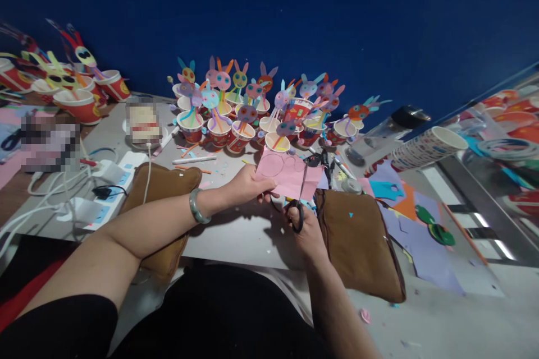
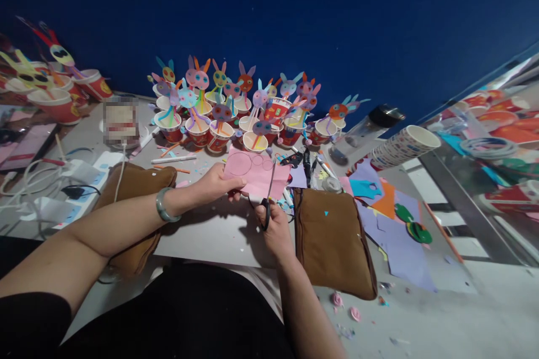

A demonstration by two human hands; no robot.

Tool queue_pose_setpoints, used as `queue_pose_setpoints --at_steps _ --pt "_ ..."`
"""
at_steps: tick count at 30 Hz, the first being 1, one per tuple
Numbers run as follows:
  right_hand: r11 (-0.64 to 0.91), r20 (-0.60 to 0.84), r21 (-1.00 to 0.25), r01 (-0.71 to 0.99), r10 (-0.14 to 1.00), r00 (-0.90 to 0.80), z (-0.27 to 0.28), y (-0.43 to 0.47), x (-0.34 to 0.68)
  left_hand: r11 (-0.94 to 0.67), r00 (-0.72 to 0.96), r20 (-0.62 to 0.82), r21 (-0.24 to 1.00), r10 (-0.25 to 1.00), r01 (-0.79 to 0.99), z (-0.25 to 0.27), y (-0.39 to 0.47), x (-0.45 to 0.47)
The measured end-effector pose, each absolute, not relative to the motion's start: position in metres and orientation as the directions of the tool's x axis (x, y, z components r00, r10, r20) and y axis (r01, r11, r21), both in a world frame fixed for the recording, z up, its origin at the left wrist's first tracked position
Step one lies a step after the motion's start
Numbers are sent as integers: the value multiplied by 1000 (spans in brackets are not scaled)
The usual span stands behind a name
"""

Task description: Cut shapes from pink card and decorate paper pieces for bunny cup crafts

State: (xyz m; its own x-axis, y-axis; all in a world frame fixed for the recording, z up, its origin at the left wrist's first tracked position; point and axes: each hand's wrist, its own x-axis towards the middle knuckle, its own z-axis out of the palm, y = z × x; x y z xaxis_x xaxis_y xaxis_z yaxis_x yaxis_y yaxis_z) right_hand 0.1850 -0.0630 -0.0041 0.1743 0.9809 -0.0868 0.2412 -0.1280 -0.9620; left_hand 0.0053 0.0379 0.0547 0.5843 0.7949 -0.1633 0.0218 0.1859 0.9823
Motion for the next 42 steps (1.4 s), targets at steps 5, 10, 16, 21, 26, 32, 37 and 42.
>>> queue_pose_setpoints --at_steps 5,10,16,21,26,32,37,42 --pt "-180 -153 -974 140 972 181 -11 -64 179 180 575 -178 982 798 54 52 40 6" --pt "-169 -146 -980 105 969 197 -11 -66 173 183 574 -188 981 797 67 49 42 7" --pt "-172 -158 -983 62 971 180 -11 -67 165 187 584 -188 980 790 62 44 45 8" --pt "-205 -198 -978 26 965 169 -2 -72 163 199 576 -194 978 794 55 42 49 6" --pt "-144 -190 -963 -229 962 195 47 -71 199 194 524 -152 981 838 -25 40 59 2" --pt "276 268 -960 44 864 426 87 -22 235 161 577 -120 987 808 -21 57 72 17" --pt "277 328 -943 184 861 388 53 24 235 32 656 -44 999 754 29 74 79 31" --pt "241 224 -970 -2 906 359 17 33 243 83 665 -144 989 733 122 64 80 29"
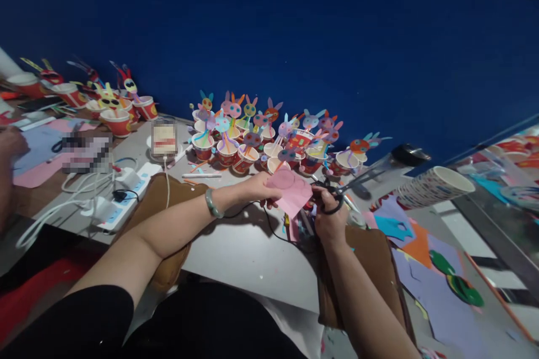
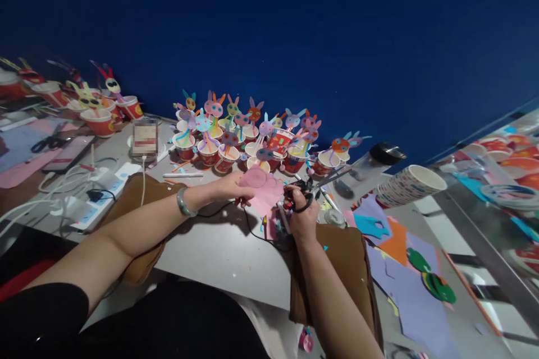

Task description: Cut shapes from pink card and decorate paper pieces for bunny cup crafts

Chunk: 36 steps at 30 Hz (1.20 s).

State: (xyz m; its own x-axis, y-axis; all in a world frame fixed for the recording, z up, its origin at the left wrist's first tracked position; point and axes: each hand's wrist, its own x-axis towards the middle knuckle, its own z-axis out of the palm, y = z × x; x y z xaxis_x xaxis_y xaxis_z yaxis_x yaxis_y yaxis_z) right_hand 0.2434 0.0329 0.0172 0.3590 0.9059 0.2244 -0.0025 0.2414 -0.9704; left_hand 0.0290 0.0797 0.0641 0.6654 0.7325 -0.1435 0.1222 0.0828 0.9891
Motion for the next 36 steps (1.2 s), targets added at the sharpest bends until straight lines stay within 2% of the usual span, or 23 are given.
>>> queue_pose_setpoints --at_steps 2,7,11,14,18,20,22,25,30,33,36 --pt "190 190 -981 31 931 311 14 29 246 87 667 -185 980 722 178 60 80 27" --pt "174 220 -959 222 954 203 23 19 246 6 776 -259 950 575 313 63 83 25" --pt "174 203 -954 246 974 98 26 17 244 -59 809 -309 920 501 388 62 85 23" --pt "158 182 -957 243 980 81 25 16 243 -44 793 -261 939 550 340 56 90 22" --pt "101 124 -958 269 990 69 28 12 240 -13 742 -81 993 665 120 53 98 23" --pt "79 93 -956 281 995 37 29 10 239 6 708 -35 999 705 44 53 99 24" --pt "75 86 -957 280 996 29 29 9 239 5 673 -21 1000 740 26 54 98 25" --pt "84 116 -961 262 987 108 25 10 240 -63 641 29 997 767 31 51 97 28" --pt "98 140 -977 188 964 225 15 17 244 -202 664 96 976 741 84 41 99 29" --pt "92 127 -983 161 966 226 11 17 244 -196 659 103 978 745 69 42 99 29" --pt "54 89 -986 158 970 227 10 16 243 -119 514 129 992 848 -51 48 92 32"
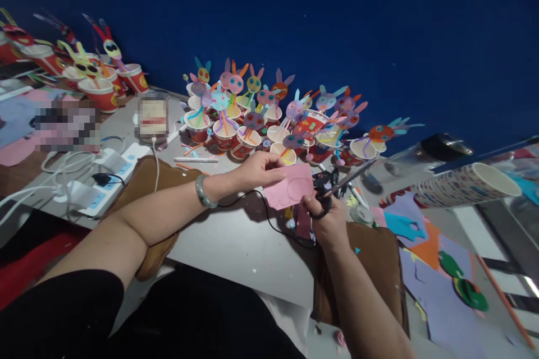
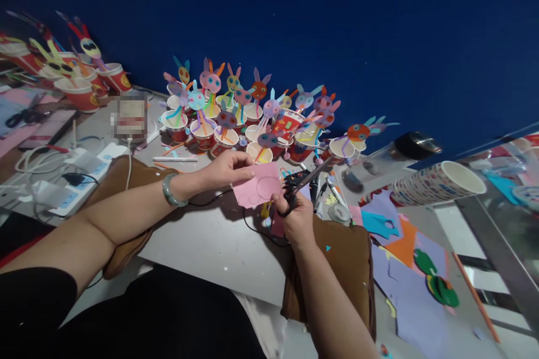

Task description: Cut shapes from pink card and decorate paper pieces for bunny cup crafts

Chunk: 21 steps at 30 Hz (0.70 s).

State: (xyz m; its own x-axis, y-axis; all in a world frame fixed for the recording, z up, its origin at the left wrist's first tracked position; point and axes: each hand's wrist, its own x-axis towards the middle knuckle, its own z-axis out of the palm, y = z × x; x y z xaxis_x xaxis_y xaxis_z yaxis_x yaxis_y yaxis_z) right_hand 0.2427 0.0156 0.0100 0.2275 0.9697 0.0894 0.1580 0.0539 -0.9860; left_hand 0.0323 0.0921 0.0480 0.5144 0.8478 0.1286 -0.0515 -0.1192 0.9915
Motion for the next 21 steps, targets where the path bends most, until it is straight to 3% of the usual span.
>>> queue_pose_setpoints --at_steps 3,5,9,12,16,21 --pt "47 66 -996 77 961 268 11 16 240 21 359 82 961 930 -275 52 79 39" --pt "59 43 -997 -44 951 305 13 17 237 119 433 44 932 901 -342 51 69 44" --pt "81 25 -985 -149 938 346 14 18 234 171 578 9 951 816 -256 46 55 50" --pt "90 62 -993 -70 943 327 13 16 236 197 544 -51 957 838 -214 46 54 51" --pt "129 170 -979 158 944 284 15 11 237 228 521 -134 966 843 -122 48 59 50" --pt "186 237 -962 199 932 273 19 9 237 114 518 -60 991 853 -71 55 65 43"
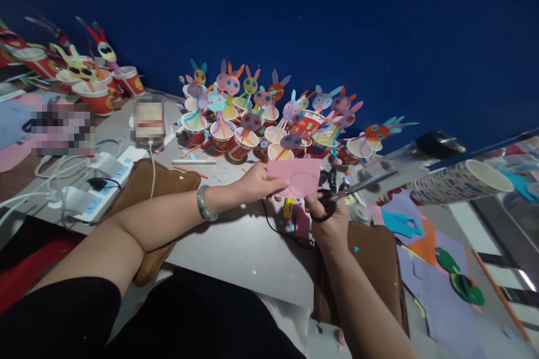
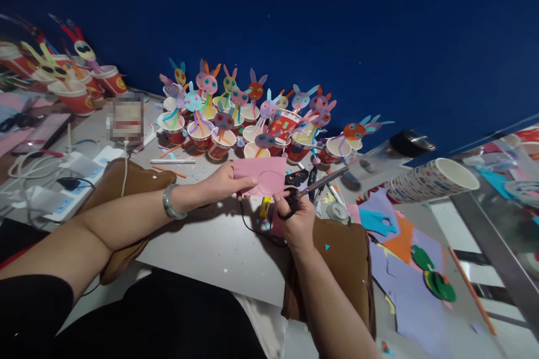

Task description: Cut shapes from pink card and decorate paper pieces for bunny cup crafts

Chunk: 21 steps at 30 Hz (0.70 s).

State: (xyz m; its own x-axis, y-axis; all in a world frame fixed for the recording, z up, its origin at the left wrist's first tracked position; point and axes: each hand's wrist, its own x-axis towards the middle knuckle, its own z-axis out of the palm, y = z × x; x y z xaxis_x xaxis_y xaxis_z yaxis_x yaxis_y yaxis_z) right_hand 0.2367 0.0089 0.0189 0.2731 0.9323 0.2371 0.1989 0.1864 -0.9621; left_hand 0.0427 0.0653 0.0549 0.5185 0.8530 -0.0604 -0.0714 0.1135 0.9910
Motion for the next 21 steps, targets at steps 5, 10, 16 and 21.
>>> queue_pose_setpoints --at_steps 5,10,16,21 --pt "239 277 -953 184 936 217 20 13 240 -32 468 69 996 881 -86 65 75 29" --pt "220 253 -951 217 958 135 23 12 239 -67 510 107 993 854 -96 74 83 22" --pt "173 215 -967 186 949 231 17 9 236 -68 591 38 997 806 28 67 81 24" --pt "100 151 -972 212 959 240 20 6 232 -121 674 23 988 738 99 62 80 25"
